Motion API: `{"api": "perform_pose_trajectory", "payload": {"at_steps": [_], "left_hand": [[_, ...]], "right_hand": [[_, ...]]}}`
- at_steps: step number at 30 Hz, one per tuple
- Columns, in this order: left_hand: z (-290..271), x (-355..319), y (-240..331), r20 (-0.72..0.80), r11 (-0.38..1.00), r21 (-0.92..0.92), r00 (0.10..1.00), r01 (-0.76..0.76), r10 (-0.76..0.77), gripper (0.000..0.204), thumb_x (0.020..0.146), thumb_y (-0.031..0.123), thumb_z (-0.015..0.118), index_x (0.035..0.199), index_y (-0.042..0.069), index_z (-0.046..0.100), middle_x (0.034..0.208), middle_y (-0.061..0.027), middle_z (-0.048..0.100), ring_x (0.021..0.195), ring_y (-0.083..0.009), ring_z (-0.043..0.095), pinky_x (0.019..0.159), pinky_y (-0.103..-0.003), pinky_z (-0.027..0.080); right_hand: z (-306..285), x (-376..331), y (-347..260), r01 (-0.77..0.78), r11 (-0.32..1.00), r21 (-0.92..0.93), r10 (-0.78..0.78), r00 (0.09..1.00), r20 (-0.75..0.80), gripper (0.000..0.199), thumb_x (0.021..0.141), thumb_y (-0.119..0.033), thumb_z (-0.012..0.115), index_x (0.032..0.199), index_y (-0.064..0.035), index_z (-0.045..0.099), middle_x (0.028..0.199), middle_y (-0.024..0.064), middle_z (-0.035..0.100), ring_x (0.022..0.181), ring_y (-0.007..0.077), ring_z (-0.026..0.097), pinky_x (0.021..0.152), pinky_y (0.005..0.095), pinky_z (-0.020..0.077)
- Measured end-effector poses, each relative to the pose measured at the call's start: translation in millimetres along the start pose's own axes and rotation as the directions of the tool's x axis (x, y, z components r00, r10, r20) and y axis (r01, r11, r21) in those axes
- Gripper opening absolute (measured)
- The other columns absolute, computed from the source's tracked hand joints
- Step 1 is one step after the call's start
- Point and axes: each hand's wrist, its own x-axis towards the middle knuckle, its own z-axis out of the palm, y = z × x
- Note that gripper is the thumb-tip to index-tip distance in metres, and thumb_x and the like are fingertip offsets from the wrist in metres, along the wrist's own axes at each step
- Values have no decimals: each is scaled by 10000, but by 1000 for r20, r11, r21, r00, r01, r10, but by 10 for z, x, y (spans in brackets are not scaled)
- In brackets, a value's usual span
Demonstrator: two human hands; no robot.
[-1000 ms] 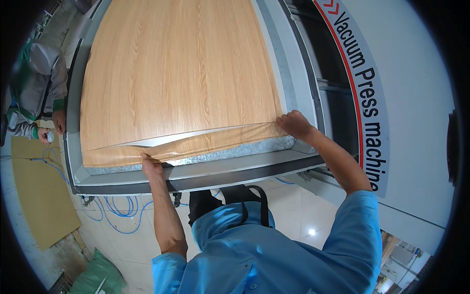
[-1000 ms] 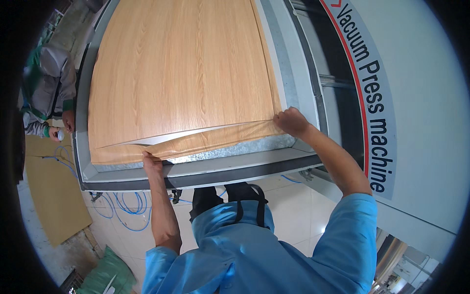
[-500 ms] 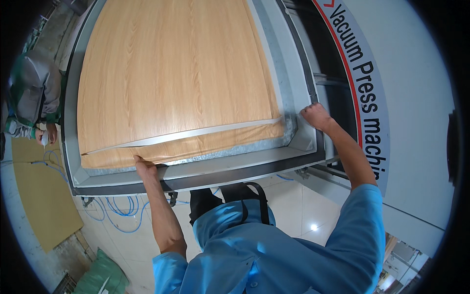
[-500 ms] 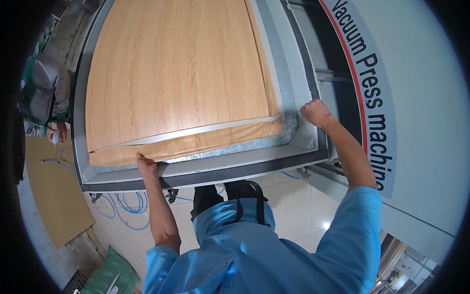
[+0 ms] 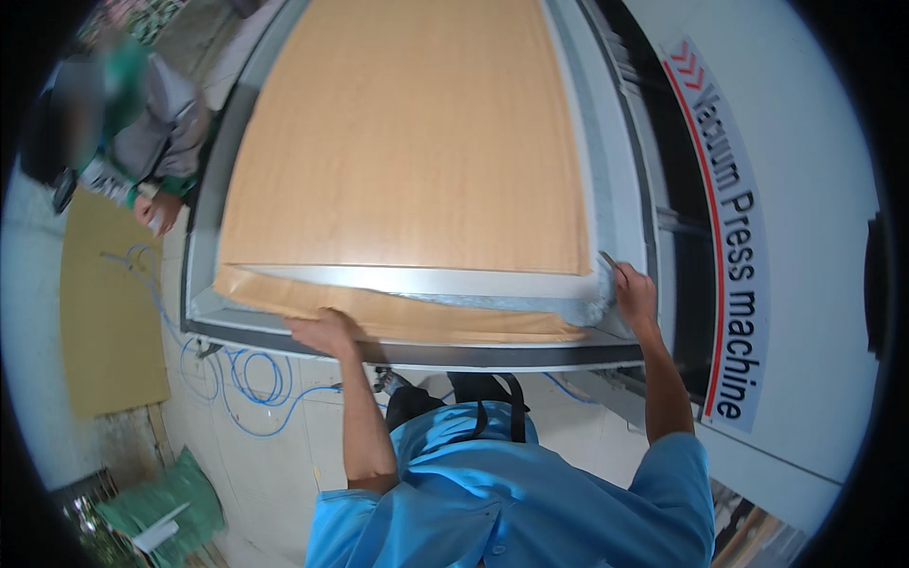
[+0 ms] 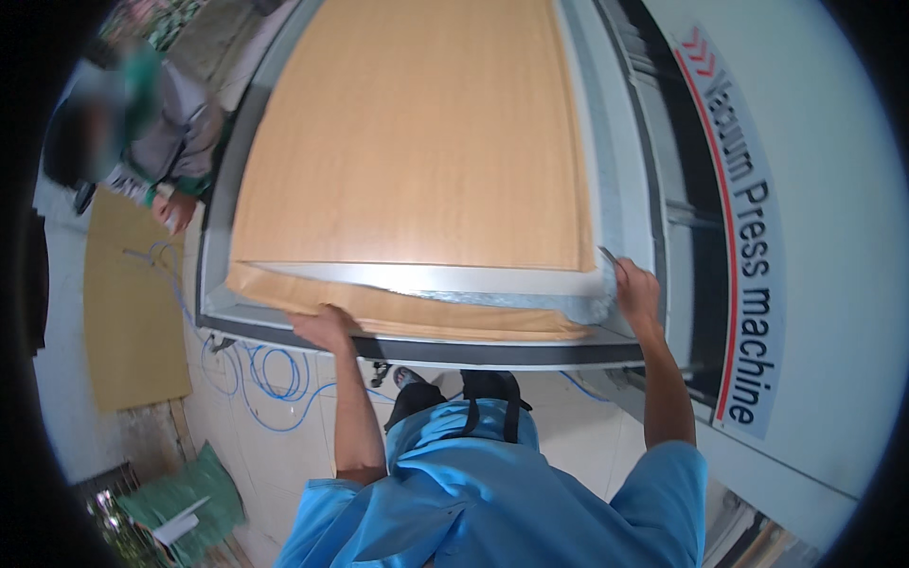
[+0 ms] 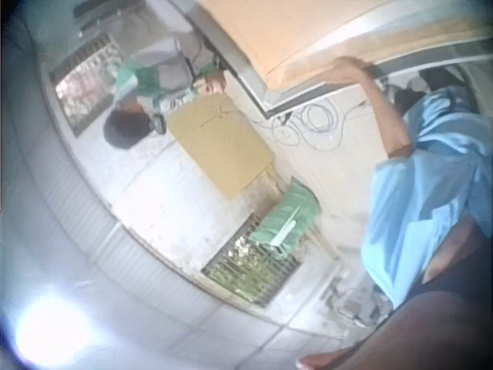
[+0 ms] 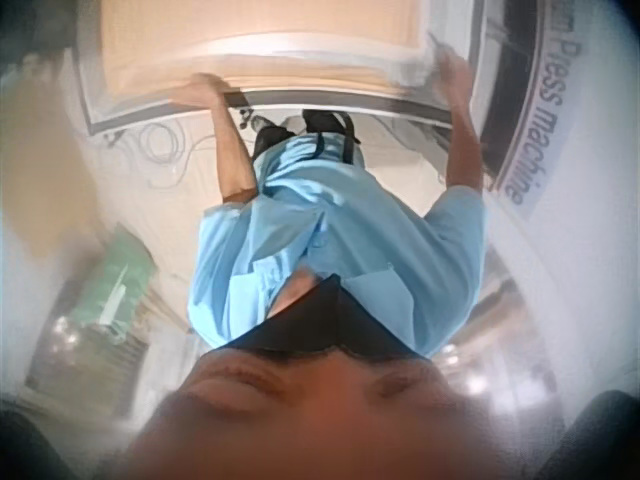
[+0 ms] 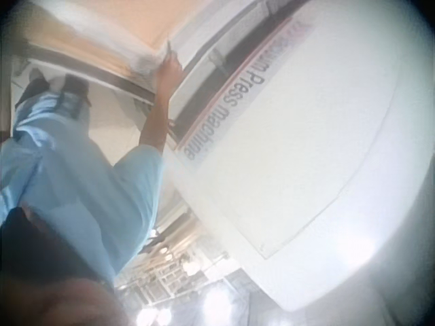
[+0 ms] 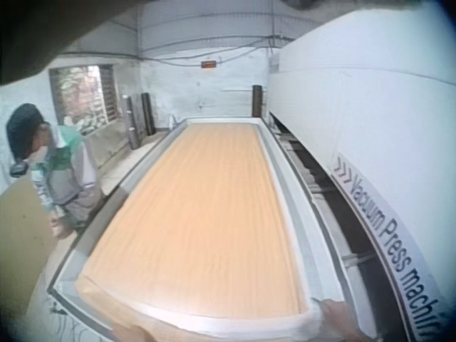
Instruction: The person applies a thin veneer strip to the edge of a large wooden panel on a vacuum press machine. They use a small tool to press the veneer into place and smooth it along the edge.
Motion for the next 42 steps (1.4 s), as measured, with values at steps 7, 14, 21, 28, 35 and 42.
{"api": "perform_pose_trajectory", "payload": {"at_steps": [7, 14, 21, 28, 35, 42], "left_hand": [[-586, 221, -292, 210, 998, 8, 976, -56, 53, 459, 809, 117, 612, 1220, -61, 515, 1136, -249, 568, 1016, -378, 568, 897, -412, 445], [-1402, 614, -1194, 404, 978, -117, 908, 174, -114, 319, 860, 151, 586, 1141, 2, 611, 1021, -167, 668, 932, -301, 644, 846, -385, 480], [-1989, 810, -1827, 519, 969, -99, 843, 227, -144, 296, 878, 223, 552, 1072, 25, 655, 1020, -197, 675, 977, -342, 643, 870, -404, 482], [-2069, 1282, -1869, 543, 958, -201, 837, 202, -63, 287, 872, 226, 547, 1053, 37, 664, 1006, -173, 680, 934, -329, 656, 834, -391, 495], [-1898, 1987, -1702, 560, 950, -272, 828, 156, 24, 263, 871, 224, 590, 1040, 42, 675, 874, -156, 696, 790, -258, 679, 725, -355, 519], [-1369, 2708, -1648, 588, 953, -294, 799, 66, 126, 244, 873, 211, 587, 1033, 41, 658, 872, -136, 678, 781, -307, 655, 718, -383, 508]], "right_hand": [[323, -340, -801, -306, 902, 304, 268, 950, 159, 189, 898, -134, 524, 953, -10, 656, 584, 113, 585, 566, 240, 599, 570, 378, 456], [739, -727, -2095, -221, 866, 448, 129, 965, 227, 212, 917, -149, 543, 998, -5, 675, 584, 53, 561, 554, 125, 528, 539, 305, 418], [1211, -1077, -3222, -161, 918, 362, 52, 955, 293, 212, 909, -162, 576, 1034, -29, 686, 682, 126, 623, 647, 210, 603, 622, 330, 459], [1353, -941, -4230, 98, 958, 269, -164, 958, 235, 224, 878, -182, 610, 1032, -41, 691, 836, 152, 635, 773, 306, 624, 716, 370, 480], [1804, -373, -5283, 211, 932, 296, -277, 940, 200, 237, 836, -165, 657, 1042, -53, 691, 861, 147, 638, 809, 292, 632, 734, 373, 484], [2530, 318, -6156, 395, 879, 266, -465, 834, 299, 273, 820, -172, 644, 1062, -49, 680, 908, 170, 653, 847, 326, 639, 756, 395, 491]]}}
